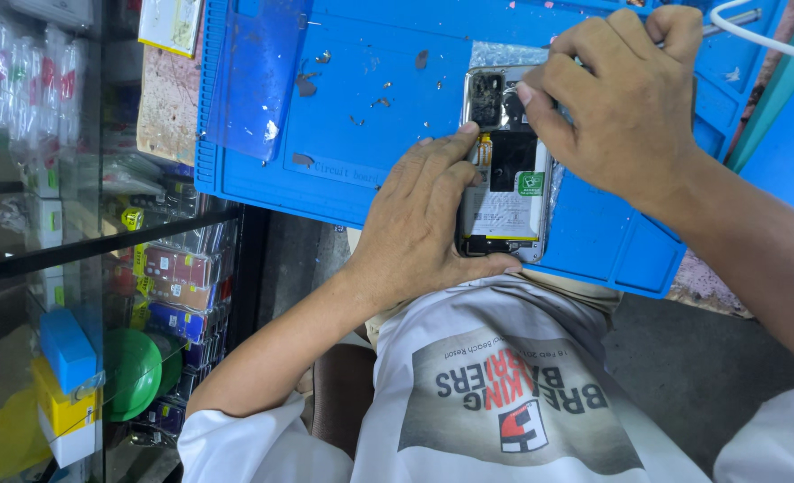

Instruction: The person manipulates internal components of a mobile phone with a small tool on a blue mat, moving parts and handling the phone chassis.

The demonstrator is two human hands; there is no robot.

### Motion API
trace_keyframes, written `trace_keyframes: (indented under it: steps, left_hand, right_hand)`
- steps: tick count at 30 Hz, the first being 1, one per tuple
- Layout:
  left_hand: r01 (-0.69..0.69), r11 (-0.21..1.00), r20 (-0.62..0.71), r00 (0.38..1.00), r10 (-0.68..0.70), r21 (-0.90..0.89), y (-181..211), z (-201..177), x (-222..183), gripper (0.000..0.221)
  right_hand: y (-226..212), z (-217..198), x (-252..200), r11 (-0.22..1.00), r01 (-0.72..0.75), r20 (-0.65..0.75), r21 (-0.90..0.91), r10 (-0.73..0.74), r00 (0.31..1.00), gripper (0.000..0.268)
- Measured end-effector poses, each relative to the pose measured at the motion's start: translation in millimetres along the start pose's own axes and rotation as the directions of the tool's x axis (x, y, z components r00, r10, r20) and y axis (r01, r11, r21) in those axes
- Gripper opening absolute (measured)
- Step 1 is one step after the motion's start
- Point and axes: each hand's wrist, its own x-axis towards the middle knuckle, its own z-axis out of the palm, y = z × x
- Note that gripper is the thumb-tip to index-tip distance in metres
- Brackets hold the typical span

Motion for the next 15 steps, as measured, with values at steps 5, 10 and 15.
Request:
trace_keyframes:
  steps: [5, 10, 15]
  left_hand:
    - [-0.007, 0.999, -0.014, 1.0, 0.008, 0.032, 2.8, -1.4, 3.4, 0.086]
    - [-0.007, 0.999, -0.042, 0.999, 0.008, 0.04, 6.2, -11.8, 13.4, 0.079]
    - [0.012, 0.987, -0.167, 0.986, 0.015, 0.158, -8.3, 1.4, 52.1, 0.048]
  right_hand:
    - [0.6, -4.2, 4.1, 0.996, 0.077, -0.014, 0.034, -0.077, 0.997, 0.007]
    - [9.0, -4.1, 2.0, 1.0, -0.023, 0.001, 0.018, 0.022, 1.0, 0.012]
    - [11.2, -2.5, 1.9, 0.999, -0.033, 0.026, 0.011, 0.033, 0.999, 0.013]
